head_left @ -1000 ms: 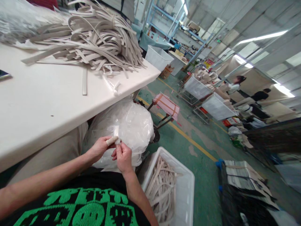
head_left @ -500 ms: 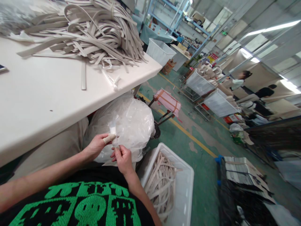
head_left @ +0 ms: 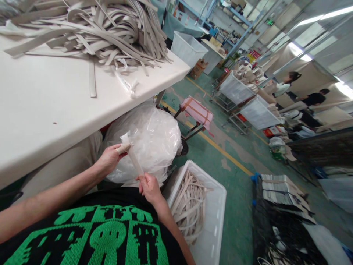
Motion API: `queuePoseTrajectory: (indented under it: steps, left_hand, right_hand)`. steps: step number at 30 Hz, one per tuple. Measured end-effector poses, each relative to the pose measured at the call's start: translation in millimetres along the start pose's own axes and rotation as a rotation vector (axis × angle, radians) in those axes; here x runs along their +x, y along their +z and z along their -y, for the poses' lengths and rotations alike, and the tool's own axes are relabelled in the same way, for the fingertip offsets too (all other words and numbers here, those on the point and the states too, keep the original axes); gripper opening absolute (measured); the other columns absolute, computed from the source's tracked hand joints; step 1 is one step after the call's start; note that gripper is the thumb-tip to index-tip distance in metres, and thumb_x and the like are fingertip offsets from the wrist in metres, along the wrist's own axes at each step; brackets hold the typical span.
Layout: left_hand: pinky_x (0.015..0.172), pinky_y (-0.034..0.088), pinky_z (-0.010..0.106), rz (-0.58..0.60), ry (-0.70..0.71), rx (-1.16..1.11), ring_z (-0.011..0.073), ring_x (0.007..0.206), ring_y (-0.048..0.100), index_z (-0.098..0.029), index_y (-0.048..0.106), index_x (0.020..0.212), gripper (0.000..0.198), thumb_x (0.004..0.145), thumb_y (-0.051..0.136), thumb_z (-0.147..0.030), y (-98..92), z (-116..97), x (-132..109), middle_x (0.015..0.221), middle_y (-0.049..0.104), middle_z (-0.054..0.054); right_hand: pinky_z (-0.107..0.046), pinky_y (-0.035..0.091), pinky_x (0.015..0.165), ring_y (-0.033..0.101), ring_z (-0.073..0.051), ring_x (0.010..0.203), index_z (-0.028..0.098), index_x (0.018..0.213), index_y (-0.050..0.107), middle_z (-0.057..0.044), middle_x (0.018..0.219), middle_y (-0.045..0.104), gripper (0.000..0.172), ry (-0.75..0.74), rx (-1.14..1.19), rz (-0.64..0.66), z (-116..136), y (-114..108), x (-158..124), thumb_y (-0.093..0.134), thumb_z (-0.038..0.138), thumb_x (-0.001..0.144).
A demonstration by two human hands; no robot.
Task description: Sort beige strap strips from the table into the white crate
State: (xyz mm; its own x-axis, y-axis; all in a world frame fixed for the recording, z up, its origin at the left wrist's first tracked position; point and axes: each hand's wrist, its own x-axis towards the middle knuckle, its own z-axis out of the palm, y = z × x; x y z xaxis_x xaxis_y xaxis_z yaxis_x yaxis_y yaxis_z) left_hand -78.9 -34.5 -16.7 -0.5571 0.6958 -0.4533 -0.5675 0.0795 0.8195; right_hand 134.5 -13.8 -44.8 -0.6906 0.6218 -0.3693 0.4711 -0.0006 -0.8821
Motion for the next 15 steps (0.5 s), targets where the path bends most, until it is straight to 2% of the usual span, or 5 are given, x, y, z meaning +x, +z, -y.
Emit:
queuePoseTrajectory:
  steps: [2, 5, 10, 13, 15]
  left_hand:
    - [0.077, 0.049, 0.031, 0.050, -0.009, 0.079, 0.0214, 0.078, 0.062, -0.016, 0.078, 0.065, 0.043, 0.042, 0.094, -0.048, -2.4, 5, -2, 0.074, 0.074, 0.007]
    - [0.076, 0.047, 0.032, 0.128, -0.020, 0.258, 0.0219, 0.076, 0.061, -0.017, 0.078, 0.065, 0.039, 0.051, 0.089, -0.051, -1.0, 15, -12, 0.070, 0.073, 0.006]
    - [0.076, 0.047, 0.031, 0.239, -0.158, 0.317, 0.0194, 0.071, 0.059, -0.017, 0.077, 0.066, 0.036, 0.057, 0.081, -0.052, 3.6, 32, -33, 0.067, 0.070, 0.004]
    - [0.071, 0.048, 0.031, 0.319, -0.256, 0.339, 0.0180, 0.064, 0.056, -0.018, 0.070, 0.056, 0.033, 0.056, 0.083, -0.049, 2.1, 42, -40, 0.058, 0.064, 0.002]
    - [0.068, 0.049, 0.030, 0.312, -0.312, 0.265, 0.0171, 0.063, 0.056, -0.018, 0.072, 0.061, 0.032, 0.054, 0.086, -0.045, 1.2, 46, -40, 0.063, 0.068, 0.003]
  right_hand:
    - [-0.021, 0.043, 0.050, 0.058, -0.012, 0.045, 0.018, 0.101, 0.065, 0.002, 0.061, 0.064, 0.038, -0.021, 0.019, 0.031, 1, -3, -4, 0.043, 0.048, 0.103]
    - [-0.022, 0.047, 0.057, 0.066, -0.013, 0.054, 0.018, 0.106, 0.063, -0.001, 0.075, 0.071, 0.035, -0.098, 0.038, -0.034, 15, -3, -2, 0.046, 0.049, 0.102]
    - [-0.020, 0.041, 0.044, 0.056, -0.011, 0.040, 0.019, 0.089, 0.062, 0.004, 0.055, 0.059, 0.038, -0.021, 0.047, -0.131, 30, 7, 8, 0.041, 0.047, 0.104]
    - [-0.018, 0.039, 0.042, 0.055, -0.010, 0.040, 0.020, 0.081, 0.058, 0.004, 0.054, 0.059, 0.038, 0.003, 0.077, -0.155, 27, 13, 5, 0.043, 0.047, 0.103]
    - [-0.017, 0.038, 0.042, 0.055, -0.010, 0.040, 0.019, 0.081, 0.058, 0.004, 0.053, 0.059, 0.040, 0.014, 0.086, -0.158, 22, 14, -1, 0.043, 0.049, 0.102]
